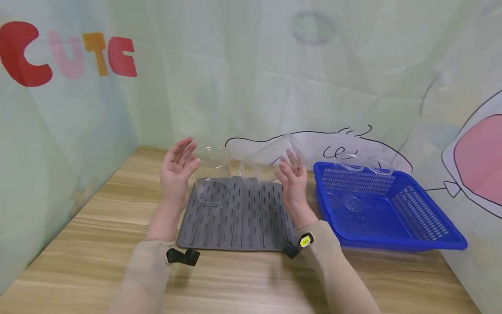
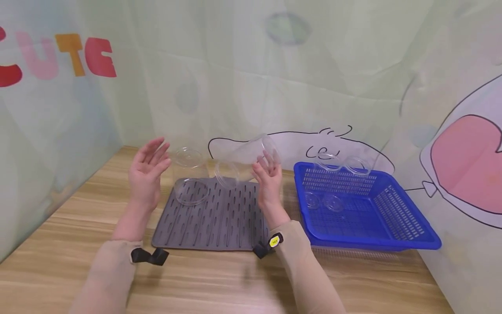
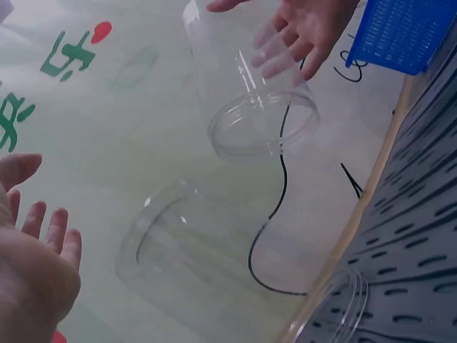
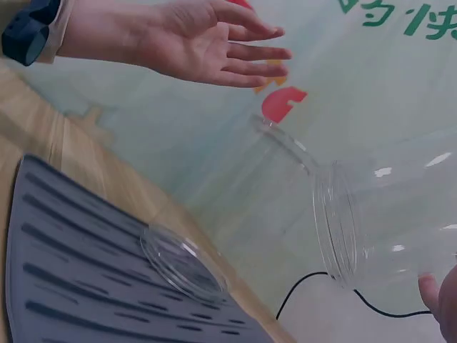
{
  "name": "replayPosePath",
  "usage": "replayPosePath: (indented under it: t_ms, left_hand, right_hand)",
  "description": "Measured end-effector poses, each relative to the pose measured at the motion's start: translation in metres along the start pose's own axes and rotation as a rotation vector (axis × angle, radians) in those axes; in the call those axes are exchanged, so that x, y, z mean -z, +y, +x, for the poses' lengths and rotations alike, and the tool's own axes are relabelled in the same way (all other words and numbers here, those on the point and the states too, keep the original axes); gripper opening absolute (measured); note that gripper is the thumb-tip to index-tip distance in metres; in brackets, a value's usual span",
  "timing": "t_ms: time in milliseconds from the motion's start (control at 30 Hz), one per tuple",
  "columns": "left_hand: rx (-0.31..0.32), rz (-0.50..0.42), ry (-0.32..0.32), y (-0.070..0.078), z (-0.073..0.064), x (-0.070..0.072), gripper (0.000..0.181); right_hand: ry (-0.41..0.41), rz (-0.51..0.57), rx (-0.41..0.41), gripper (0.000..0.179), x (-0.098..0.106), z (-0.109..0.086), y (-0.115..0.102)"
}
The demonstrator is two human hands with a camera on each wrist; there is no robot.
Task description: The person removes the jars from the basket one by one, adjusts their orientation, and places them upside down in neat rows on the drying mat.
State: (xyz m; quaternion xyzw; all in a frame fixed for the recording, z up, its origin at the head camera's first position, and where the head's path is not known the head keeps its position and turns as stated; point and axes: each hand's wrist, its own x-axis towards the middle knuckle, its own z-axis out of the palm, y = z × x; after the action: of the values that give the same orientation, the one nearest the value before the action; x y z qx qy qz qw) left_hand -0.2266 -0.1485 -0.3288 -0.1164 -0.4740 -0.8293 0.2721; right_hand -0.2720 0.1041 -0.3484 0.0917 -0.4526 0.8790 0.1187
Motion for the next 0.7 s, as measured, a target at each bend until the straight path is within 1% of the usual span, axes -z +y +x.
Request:
replayPosePath:
  t_ms: [67, 100, 167, 267, 333, 467, 567, 700]
  left_hand:
    - [0.052, 0.034, 0.058, -0.004, 0.004, 0.010, 0.051]
    - [0.083, 0.051, 0.079, -0.006, 0.006, 0.014, 0.050]
    - [0.145, 0.091, 0.116, -0.009, 0.008, 0.023, 0.052]
    - [0.231, 0.153, 0.142, -0.015, 0.010, 0.034, 0.055]
    - [0.286, 0.184, 0.156, -0.019, 0.010, 0.041, 0.058]
    - [0.382, 0.234, 0.174, -0.029, 0.011, 0.055, 0.063]
    - [0.427, 0.251, 0.186, -0.037, 0.011, 0.065, 0.067]
    - [0.488, 0.287, 0.176, -0.048, 0.008, 0.075, 0.070]
  right_hand:
    - [0.002, -0.054, 0.013, 0.104, 0.001, 0.002, 0.004]
    - [0.004, -0.081, 0.017, 0.101, 0.002, 0.003, 0.005]
    - [0.008, -0.137, 0.021, 0.089, 0.003, 0.005, 0.008]
    - [0.011, -0.227, 0.020, 0.074, 0.003, 0.008, 0.013]
    - [0.007, -0.286, 0.019, 0.072, 0.004, 0.009, 0.016]
    - [-0.007, -0.373, 0.027, 0.077, 0.003, 0.012, 0.023]
    - [-0.022, -0.419, 0.039, 0.086, 0.004, 0.013, 0.028]
    - [-0.055, -0.482, 0.013, 0.091, 0.003, 0.013, 0.034]
